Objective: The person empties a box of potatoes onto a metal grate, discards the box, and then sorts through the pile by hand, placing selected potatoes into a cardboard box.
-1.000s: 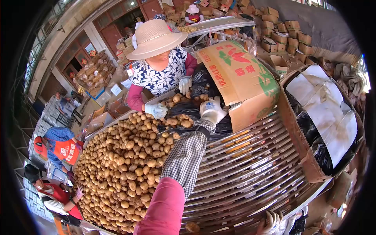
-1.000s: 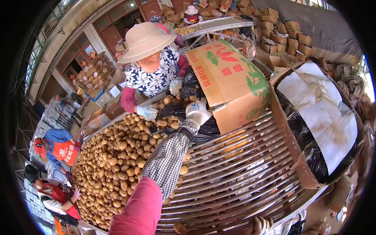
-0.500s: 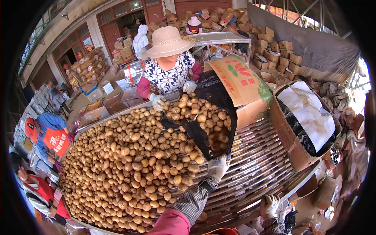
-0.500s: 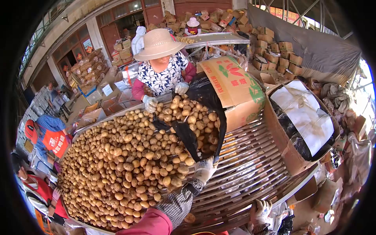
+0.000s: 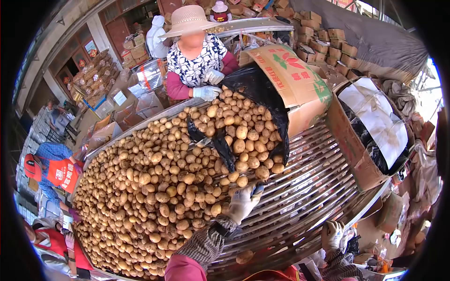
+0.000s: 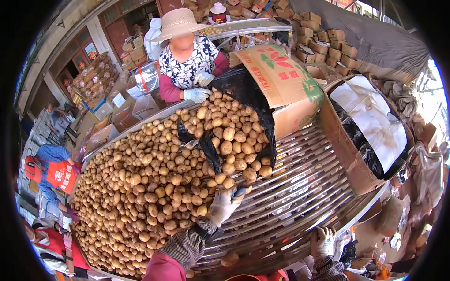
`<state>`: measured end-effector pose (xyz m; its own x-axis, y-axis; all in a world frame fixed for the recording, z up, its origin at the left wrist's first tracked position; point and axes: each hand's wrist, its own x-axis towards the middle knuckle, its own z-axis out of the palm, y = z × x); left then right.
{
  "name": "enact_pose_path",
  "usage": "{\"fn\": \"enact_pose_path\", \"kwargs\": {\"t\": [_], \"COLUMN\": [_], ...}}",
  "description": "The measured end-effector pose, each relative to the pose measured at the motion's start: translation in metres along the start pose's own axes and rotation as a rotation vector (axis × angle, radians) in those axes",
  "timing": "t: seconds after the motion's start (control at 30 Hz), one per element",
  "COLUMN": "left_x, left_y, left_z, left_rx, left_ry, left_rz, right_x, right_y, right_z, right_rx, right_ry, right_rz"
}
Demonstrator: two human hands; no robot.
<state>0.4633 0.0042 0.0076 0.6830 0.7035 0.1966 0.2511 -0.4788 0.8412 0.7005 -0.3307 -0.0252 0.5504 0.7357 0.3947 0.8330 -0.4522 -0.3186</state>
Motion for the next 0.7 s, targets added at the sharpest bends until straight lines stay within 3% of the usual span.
{"fn": "enact_pose_path", "kwargs": {"t": [0.1,0.17,0.2,0.3,0.33,0.37,0.5,0.7], "left_x": [0.084,0.153,0.178,0.232,0.244,0.25,0.223,0.168], "left_y": [0.022,0.01,0.03,0.021,0.024,0.031,-0.012,0.025], "left_z": [0.014,0.042,0.041,0.088,0.094,0.096,0.113,0.08], "left_rx": [-0.058,0.087,0.231,0.479,0.445,0.414,0.429,0.414], "left_ry": [0.013,0.164,0.119,0.263,0.166,0.064,-0.084,-0.081], "left_rz": [-0.053,-0.001,-0.15,-0.127,-0.209,-0.29,-0.224,-0.174], "right_x": [0.001,0.002,0.002,0.005,0.005,0.006,0.007,-0.001], "right_y": [0.002,0.001,0.002,0.001,0.0,-0.003,-0.007,0.004], "right_z": [0.001,0.0,0.0,-0.003,-0.004,-0.006,-0.009,0.0], "right_rx": [-0.01,-0.012,-0.004,0.004,0.034,0.026,0.013,-0.015], "right_ry": [-0.001,0.0,0.035,0.051,0.063,0.05,0.006,0.089], "right_rz": [-0.005,0.013,-0.019,-0.045,-0.072,-0.055,0.025,-0.037]}}
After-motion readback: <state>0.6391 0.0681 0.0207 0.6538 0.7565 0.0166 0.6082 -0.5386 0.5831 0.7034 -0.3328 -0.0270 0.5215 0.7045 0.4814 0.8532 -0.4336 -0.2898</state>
